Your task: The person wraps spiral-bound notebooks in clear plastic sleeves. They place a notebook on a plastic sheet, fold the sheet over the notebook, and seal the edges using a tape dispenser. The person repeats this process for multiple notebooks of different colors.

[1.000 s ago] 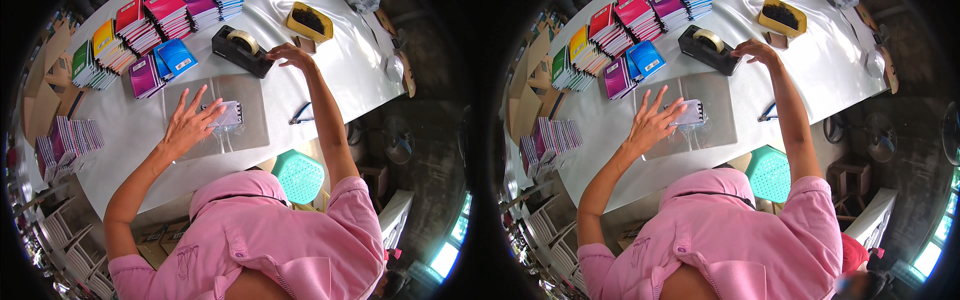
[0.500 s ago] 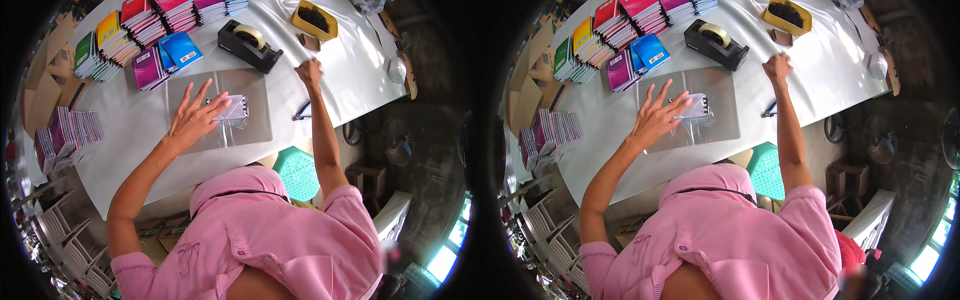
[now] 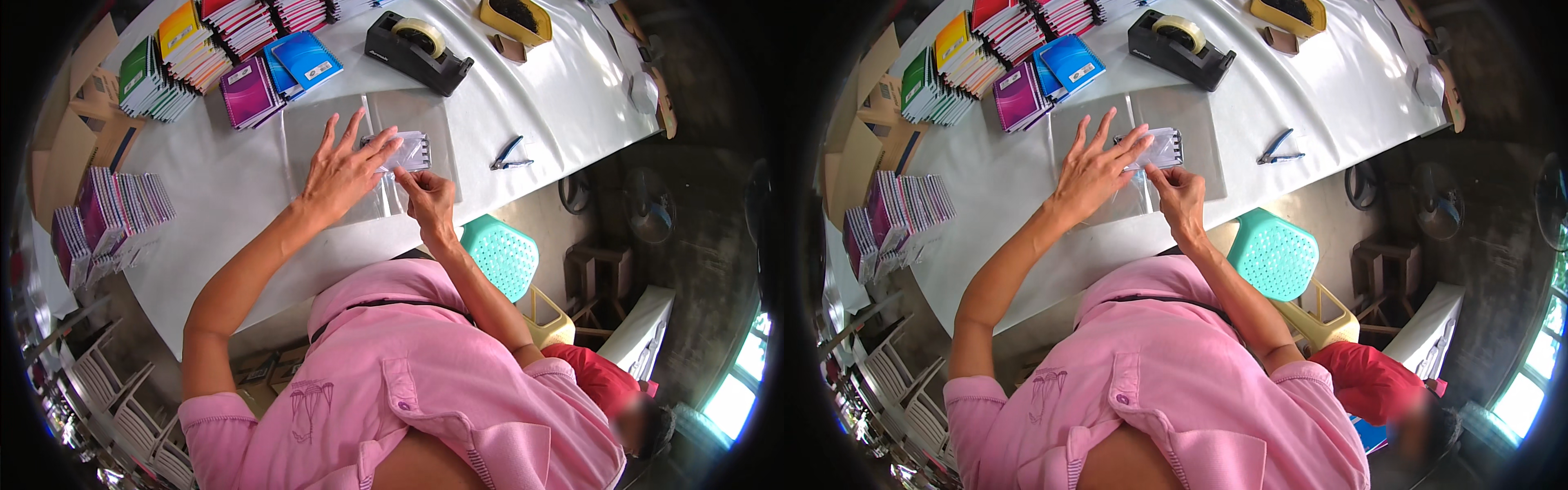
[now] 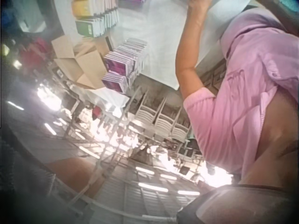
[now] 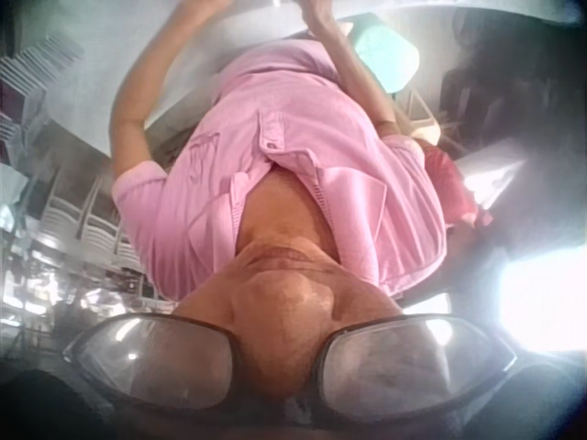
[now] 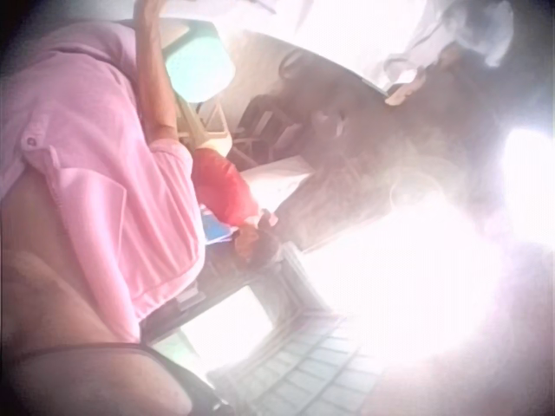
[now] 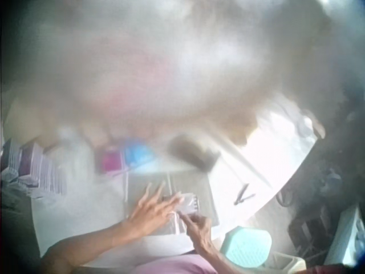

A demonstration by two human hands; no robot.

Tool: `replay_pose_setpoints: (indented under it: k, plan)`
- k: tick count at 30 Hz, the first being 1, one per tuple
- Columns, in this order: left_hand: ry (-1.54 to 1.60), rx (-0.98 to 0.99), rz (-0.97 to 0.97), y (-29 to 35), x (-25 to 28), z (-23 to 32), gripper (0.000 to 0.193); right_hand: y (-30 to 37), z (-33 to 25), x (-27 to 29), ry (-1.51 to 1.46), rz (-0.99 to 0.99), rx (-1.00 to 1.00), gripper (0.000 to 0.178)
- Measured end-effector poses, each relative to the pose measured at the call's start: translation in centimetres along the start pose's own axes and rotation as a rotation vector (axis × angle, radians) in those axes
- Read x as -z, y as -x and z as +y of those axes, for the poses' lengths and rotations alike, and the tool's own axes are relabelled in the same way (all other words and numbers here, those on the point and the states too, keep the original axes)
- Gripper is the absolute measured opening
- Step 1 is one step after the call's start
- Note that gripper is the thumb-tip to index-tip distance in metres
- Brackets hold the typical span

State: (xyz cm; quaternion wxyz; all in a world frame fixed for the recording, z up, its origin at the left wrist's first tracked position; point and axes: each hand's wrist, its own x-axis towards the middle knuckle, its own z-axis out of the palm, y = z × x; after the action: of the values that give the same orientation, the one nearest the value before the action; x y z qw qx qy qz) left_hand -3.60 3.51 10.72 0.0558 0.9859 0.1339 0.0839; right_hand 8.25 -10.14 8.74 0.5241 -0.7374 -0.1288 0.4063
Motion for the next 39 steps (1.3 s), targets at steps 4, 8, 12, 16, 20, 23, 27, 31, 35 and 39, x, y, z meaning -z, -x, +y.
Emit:
replay_pose_setpoints:
  k: [4, 8, 12, 16, 20, 23, 27, 31, 35, 39]
  plan:
    - [0.294, 0.087, -0.193, -2.1, 0.2, -1.0, 0.057, -0.5, 2.8, -0.8, 0.167, 0.134, 0.276, 0.036]
    - [0.468, 0.134, -0.329, -4.0, -1.8, -2.8, 0.067, -1.8, 3.7, -1.5, 0.6, 0.171, 0.415, 0.036]
    - [0.346, 0.115, -0.322, -5.8, 0.2, -1.2, 0.086, -3.8, 5.9, 1.0, 0.288, -0.321, 0.209, 0.045]
    - [0.378, 0.099, -0.431, -8.3, -1.7, 0.8, 0.101, -3.4, 7.6, -0.4, -0.526, -0.897, -0.234, 0.071]
    - [1.144, 0.255, -0.104, -6.0, -0.5, -0.8, 0.106, -3.4, 6.4, -2.0, -1.212, -0.766, -0.167, 0.076]
    - [1.629, 0.391, 0.19, -1.1, -2.8, -1.2, 0.11, -4.7, 2.0, 1.5, -0.968, -0.561, -0.032, 0.074]
    - [1.592, 0.502, 0.211, 0.7, -4.8, -1.2, 0.117, -8.2, -0.9, 5.6, 0.166, -0.341, 0.62, 0.089]
    - [1.46, 0.482, 0.257, -2.7, -2.0, 0.2, 0.106, -11.1, 1.5, 5.6, 0.361, -0.478, 0.677, 0.096]
    - [1.207, 0.695, 0.126, -4.3, 0.0, 0.2, 0.07, -7.6, -6.4, 8.5, 0.74, -0.443, 0.988, 0.074]
    - [0.759, 0.735, 0.041, -5.1, 0.8, 0.6, 0.049, -7.2, -11.4, 8.5, 1.135, -0.535, 1.475, 0.032]
